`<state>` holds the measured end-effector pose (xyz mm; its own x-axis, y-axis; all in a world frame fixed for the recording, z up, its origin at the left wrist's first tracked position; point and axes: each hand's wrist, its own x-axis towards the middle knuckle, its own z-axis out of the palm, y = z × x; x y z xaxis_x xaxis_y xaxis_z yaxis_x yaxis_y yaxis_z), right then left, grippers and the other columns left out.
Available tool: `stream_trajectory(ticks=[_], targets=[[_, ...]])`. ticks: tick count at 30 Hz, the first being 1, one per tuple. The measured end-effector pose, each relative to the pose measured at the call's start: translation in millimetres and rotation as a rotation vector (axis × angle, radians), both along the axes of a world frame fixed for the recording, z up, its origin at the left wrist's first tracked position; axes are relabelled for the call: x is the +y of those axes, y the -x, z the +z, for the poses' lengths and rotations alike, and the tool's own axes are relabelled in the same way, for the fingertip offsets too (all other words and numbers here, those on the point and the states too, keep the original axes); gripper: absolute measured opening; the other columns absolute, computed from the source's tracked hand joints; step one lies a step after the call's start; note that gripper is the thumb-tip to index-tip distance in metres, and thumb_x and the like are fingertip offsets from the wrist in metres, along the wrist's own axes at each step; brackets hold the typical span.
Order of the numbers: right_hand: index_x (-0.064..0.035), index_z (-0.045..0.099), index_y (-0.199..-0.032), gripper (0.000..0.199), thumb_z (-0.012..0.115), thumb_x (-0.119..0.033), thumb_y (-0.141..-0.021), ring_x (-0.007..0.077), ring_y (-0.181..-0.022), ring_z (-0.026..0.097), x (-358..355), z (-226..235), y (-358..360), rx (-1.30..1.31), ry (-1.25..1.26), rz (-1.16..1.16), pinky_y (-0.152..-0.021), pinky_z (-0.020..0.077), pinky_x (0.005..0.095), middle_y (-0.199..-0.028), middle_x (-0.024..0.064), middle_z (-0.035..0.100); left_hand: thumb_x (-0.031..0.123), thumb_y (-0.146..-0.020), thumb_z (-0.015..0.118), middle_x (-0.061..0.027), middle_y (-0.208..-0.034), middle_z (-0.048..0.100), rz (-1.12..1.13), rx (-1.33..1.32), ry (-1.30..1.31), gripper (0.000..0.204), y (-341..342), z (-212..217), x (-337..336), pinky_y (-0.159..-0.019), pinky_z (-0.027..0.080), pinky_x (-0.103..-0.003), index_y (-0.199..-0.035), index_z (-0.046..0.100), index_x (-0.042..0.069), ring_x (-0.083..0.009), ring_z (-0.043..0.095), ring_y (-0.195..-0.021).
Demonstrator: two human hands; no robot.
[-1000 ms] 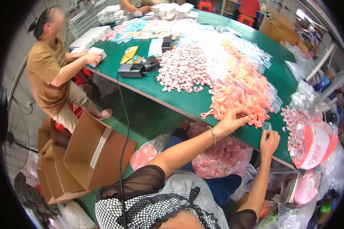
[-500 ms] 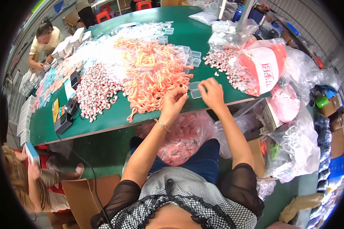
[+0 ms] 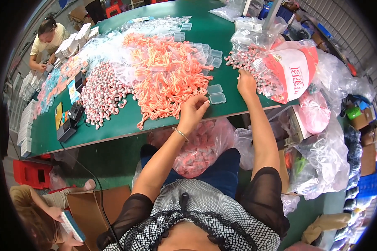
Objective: Packing small plastic components into small clear bags and organizing them into a larger bin.
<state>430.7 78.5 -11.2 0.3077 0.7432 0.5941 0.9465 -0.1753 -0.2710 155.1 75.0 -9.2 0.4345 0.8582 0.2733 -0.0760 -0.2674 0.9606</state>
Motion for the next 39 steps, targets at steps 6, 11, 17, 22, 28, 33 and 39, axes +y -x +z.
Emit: stream_trajectory(ticks=[6,11,17,22,28,33,39], targets=[[-0.0043,0.066,-0.101,0.018,0.058,-0.003,-0.084,0.0367,-0.094,0.062,-14.2,6.4,-10.3,-0.035,0.224,0.040,-0.079,0.0505,0.0454,-0.103,0.0186,0.061,0.005,-0.082,0.068,-0.0115,-0.080,0.065,0.030,0.015,-0.071,0.011,-3.9,-1.7,-1.6,-0.065,0.051,-0.030,-0.092,0.065,-0.001,-0.0179,0.063,-0.068],[-0.0058,0.066,-0.099,0.016,0.063,-0.007,-0.084,0.0326,-0.086,0.065,-19.5,13.1,1.6,-0.074,0.187,0.103,-0.074,0.0517,0.0431,-0.093,0.0156,0.065,0.006,-0.082,0.068,-0.0132,-0.082,0.065,0.041,0.025,-0.107,0.011,-5.4,-1.0,-3.1,-0.065,0.051,-0.032,-0.091,0.067,-0.001,-0.0210,0.063,-0.069],[-0.0042,0.066,-0.095,0.015,0.068,-0.009,-0.081,0.0210,-0.064,0.063,-56.5,37.5,65.8,0.338,0.115,0.338,-0.060,0.0503,0.0329,-0.079,0.0099,0.065,0.007,-0.082,0.069,-0.0095,-0.079,0.065,0.092,0.148,-0.294,0.011,-12.0,6.5,0.4,-0.063,0.050,-0.031,-0.092,0.068,0.002,-0.0182,0.063,-0.066],[-0.0040,0.067,-0.091,0.016,0.073,-0.012,-0.078,0.0204,-0.066,0.062,-63.7,39.2,89.3,0.299,0.163,0.385,-0.060,0.0496,0.0315,-0.079,0.0087,0.065,0.010,-0.078,0.071,-0.0110,-0.079,0.062,0.196,0.222,-0.498,0.011,-24.9,3.4,2.8,-0.067,0.049,-0.039,-0.087,0.067,0.004,-0.0282,0.062,-0.073],[-0.0081,0.068,-0.088,0.010,0.069,-0.015,-0.081,0.0264,-0.080,0.061,-58.4,32.1,87.1,0.070,0.201,0.396,-0.067,0.0472,0.0395,-0.080,0.0071,0.061,0.009,-0.076,0.070,-0.0116,-0.087,0.061,0.252,0.247,-0.567,0.010,-38.9,-6.8,3.4,-0.073,0.049,-0.041,-0.085,0.069,0.005,-0.0305,0.060,-0.084],[-0.0086,0.068,-0.090,0.010,0.066,-0.016,-0.083,0.0280,-0.088,0.060,-56.6,32.0,87.7,0.016,0.251,0.397,-0.072,0.0465,0.0421,-0.085,0.0074,0.060,0.010,-0.077,0.069,-0.0125,-0.090,0.057,0.240,0.317,-0.558,0.011,-36.8,-5.9,0.0,-0.075,0.049,-0.041,-0.086,0.068,0.004,-0.0312,0.058,-0.088],[-0.0070,0.068,-0.090,0.011,0.066,-0.011,-0.080,0.0294,-0.087,0.061,-54.8,35.8,82.2,0.119,0.255,0.410,-0.074,0.0487,0.0397,-0.086,0.0101,0.060,0.010,-0.077,0.068,-0.0133,-0.089,0.055,0.184,0.328,-0.602,0.018,-32.7,-4.8,-1.9,-0.077,0.048,-0.041,-0.094,0.064,0.003,-0.0320,0.057,-0.088]])
